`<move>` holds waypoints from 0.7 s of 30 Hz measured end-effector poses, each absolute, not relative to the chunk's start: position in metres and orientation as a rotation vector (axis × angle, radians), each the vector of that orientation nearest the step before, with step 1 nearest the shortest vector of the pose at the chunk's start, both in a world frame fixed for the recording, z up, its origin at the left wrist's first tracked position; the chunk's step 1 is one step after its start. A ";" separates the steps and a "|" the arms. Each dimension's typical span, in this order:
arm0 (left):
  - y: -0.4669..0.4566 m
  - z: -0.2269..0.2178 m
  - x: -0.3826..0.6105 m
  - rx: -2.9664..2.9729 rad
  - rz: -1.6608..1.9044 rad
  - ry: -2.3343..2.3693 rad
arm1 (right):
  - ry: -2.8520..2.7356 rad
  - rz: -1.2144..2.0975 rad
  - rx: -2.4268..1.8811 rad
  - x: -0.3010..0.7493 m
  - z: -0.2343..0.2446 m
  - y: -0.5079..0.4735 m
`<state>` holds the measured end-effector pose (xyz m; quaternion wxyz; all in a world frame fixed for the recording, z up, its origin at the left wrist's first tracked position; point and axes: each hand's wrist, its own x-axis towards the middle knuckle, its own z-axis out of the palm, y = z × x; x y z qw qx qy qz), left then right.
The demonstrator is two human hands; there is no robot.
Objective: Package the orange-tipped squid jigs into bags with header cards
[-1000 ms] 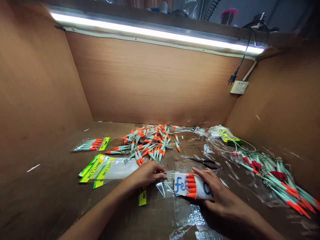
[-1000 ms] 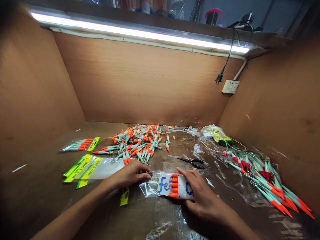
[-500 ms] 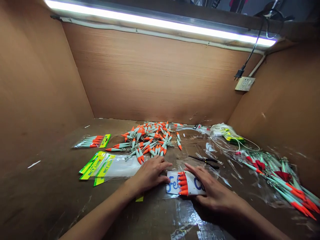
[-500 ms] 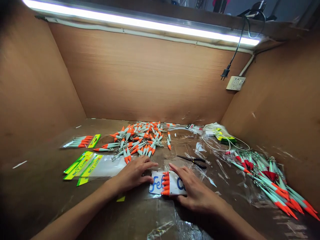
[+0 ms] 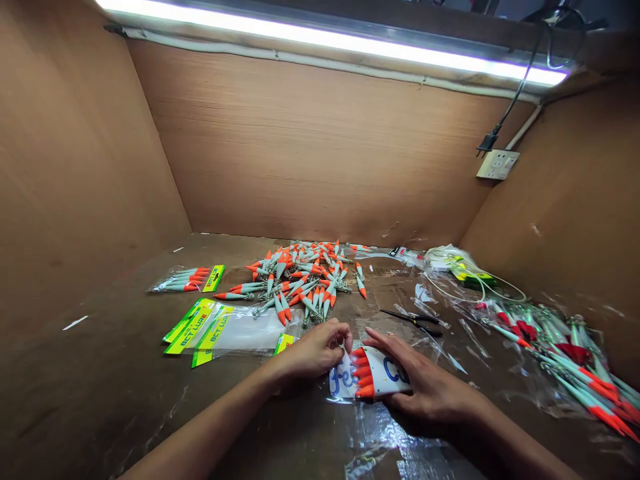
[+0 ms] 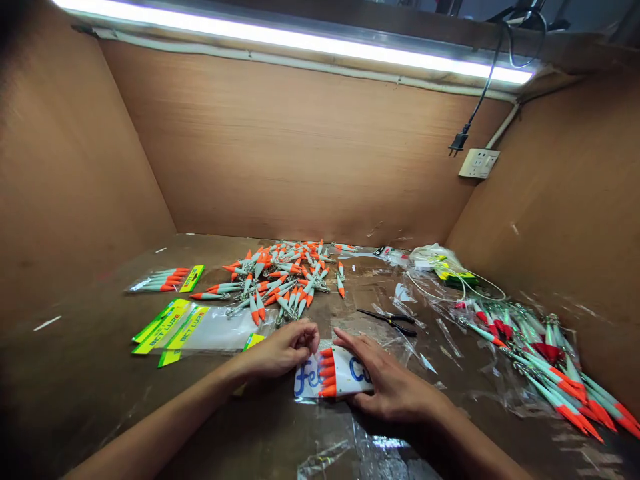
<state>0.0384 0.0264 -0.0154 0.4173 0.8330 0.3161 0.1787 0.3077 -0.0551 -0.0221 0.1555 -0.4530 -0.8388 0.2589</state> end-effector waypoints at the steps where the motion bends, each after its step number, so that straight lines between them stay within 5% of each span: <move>1: 0.028 -0.015 0.037 2.058 0.444 0.772 | -2.403 0.744 -1.296 0.308 -0.022 -0.055; 21: -0.004 -0.001 0.047 2.186 0.469 0.785 | -2.462 0.902 -1.172 0.326 -0.003 -0.035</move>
